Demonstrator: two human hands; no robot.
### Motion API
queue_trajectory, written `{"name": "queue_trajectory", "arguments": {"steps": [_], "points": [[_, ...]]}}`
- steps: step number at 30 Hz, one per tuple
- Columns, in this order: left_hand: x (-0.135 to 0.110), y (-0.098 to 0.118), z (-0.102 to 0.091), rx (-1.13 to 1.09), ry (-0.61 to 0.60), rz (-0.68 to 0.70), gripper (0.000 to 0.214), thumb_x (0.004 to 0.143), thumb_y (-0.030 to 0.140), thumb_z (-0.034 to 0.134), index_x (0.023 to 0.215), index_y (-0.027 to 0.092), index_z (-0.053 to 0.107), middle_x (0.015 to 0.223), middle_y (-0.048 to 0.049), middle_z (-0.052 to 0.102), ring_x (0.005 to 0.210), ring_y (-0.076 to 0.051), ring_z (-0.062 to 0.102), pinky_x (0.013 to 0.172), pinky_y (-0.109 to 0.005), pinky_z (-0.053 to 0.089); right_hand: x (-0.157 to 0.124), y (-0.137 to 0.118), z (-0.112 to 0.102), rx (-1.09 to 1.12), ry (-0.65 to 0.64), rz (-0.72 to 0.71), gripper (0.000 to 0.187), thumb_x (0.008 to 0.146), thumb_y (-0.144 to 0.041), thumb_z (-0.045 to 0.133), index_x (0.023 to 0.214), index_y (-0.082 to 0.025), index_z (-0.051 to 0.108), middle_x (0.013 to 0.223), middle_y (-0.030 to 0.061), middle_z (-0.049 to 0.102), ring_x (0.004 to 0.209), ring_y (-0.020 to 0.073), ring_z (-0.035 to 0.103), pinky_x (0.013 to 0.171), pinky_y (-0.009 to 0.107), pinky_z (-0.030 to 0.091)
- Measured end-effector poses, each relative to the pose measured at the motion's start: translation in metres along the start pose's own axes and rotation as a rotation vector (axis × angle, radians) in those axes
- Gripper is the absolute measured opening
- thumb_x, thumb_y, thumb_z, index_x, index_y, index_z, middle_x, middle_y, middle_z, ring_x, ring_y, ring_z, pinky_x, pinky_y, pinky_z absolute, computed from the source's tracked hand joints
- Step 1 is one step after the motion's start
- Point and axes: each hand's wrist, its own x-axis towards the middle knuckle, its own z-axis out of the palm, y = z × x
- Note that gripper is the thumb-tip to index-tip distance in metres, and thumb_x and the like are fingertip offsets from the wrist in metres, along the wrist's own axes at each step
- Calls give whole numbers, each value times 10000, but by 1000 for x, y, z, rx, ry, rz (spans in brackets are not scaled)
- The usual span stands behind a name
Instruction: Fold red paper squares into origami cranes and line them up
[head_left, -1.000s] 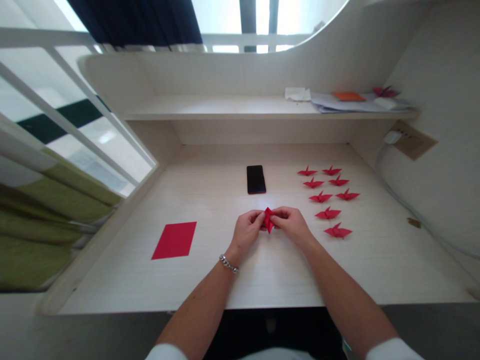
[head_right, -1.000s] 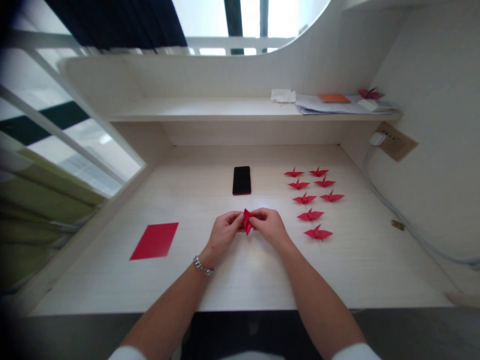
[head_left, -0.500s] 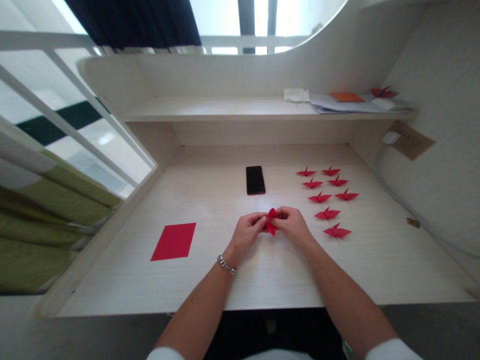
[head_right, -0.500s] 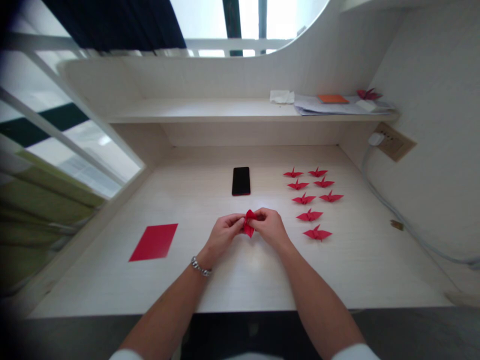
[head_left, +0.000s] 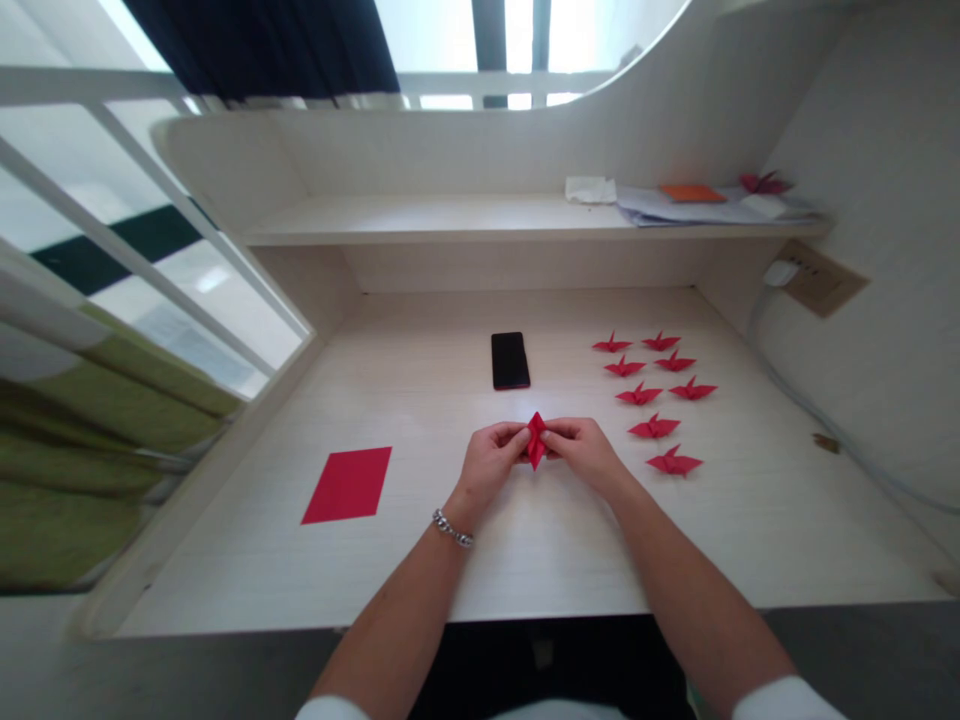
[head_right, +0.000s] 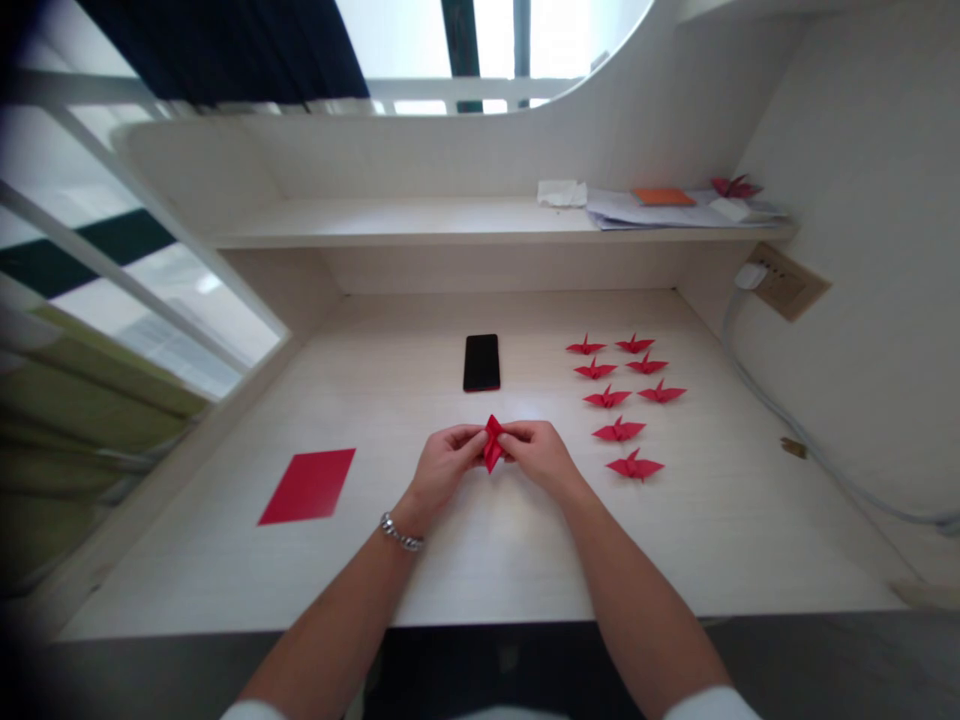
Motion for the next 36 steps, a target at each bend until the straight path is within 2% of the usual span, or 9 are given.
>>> {"name": "queue_trajectory", "arguments": {"steps": [10,15,22,36], "points": [[3,-9,-2,251,105,115,338,783,426,653,931,129,718,829,-82,724,699,-170,658,634,-262,523,1,2,5,-115,18,-23,307,763,-360,620,957,-164,758,782,51,743,665,174,652,649,289,513],[1,-7,-1,202,98,84,334,757,422,683,921,132,714,817,-80,726,686,-178,666,630,-278,533,2,3,4,-100,28,-18,320,751,-375,632,951,-158,757,793,54,744,706,200,670,688,322,535],[-2,-1,1,199,91,57,309,701,390,748,853,123,711,768,-86,727,655,-173,664,587,-256,517,0,-1,4,-34,-23,10,283,738,-342,654,932,-166,761,791,47,744,740,211,684,739,341,543],[1,-7,-2,311,90,111,320,768,433,671,850,128,717,765,-78,722,675,-182,665,633,-278,528,1,2,4,-97,-32,-19,283,769,-347,630,950,-171,759,806,56,747,774,223,687,747,349,540]]}}
